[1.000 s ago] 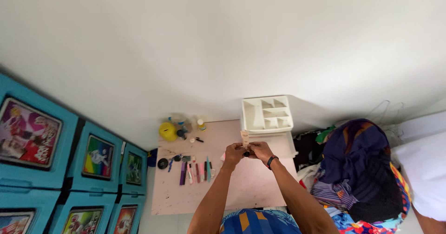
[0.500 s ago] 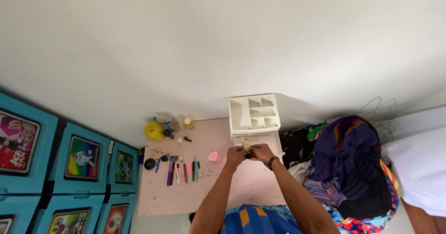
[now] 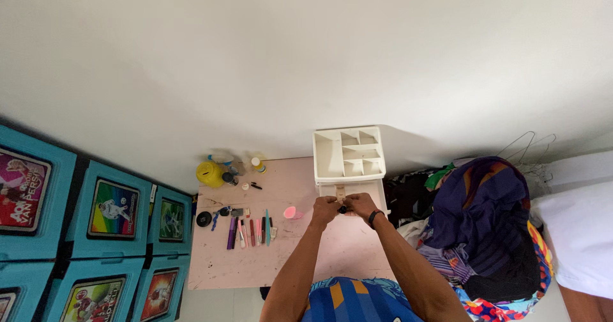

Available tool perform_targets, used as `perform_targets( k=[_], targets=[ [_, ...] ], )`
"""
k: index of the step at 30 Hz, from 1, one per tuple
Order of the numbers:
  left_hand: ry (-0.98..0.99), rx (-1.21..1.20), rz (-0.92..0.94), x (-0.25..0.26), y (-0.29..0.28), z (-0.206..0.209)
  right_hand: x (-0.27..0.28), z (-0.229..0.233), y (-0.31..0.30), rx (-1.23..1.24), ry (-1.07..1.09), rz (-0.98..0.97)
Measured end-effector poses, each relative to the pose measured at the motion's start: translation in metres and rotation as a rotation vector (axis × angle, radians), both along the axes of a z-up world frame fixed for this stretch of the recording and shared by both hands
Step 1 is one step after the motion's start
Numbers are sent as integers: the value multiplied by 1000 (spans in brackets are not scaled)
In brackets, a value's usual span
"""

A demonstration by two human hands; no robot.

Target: The person organizes small items on a pink desk by placing them into a white plastic drawer organizer. They handle a small black circular object, a pink cup, a yellow tube, and several pens, placing each into the organizer's compartments.

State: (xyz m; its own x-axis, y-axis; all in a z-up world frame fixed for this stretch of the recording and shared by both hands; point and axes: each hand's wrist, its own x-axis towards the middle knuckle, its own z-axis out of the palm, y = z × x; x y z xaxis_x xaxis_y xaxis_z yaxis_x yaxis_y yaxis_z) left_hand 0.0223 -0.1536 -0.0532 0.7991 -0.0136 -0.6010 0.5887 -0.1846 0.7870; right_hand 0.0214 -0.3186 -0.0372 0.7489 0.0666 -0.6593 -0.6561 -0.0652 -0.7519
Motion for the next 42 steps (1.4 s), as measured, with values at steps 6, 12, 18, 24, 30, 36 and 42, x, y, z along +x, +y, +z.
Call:
perform_targets(
  k=[6,12,18,24,30,36,42],
  targets=[
    [8,129,-95,9,-7,-7,7,-24,-8,-57,9,10],
    [-6,210,-126,12,-12,-20,14,-28,-8,-154,-8,57],
    [-62,296,-196,12,-18,-23,18,-32,-4,-359,-11,150],
    [-103,321,-207,9,-21,-24,22,-34,-4,-488,-32,223],
    [-56,325,-222,9,-22,-25,18,-32,-5,-466,-55,189],
    [78,35,-51,12,-25,-25,21,-13,-3,-417,-28,213],
    [174,-263,107,16,-28,-25,26,-27,-6,-545,-291,220]
  ],
)
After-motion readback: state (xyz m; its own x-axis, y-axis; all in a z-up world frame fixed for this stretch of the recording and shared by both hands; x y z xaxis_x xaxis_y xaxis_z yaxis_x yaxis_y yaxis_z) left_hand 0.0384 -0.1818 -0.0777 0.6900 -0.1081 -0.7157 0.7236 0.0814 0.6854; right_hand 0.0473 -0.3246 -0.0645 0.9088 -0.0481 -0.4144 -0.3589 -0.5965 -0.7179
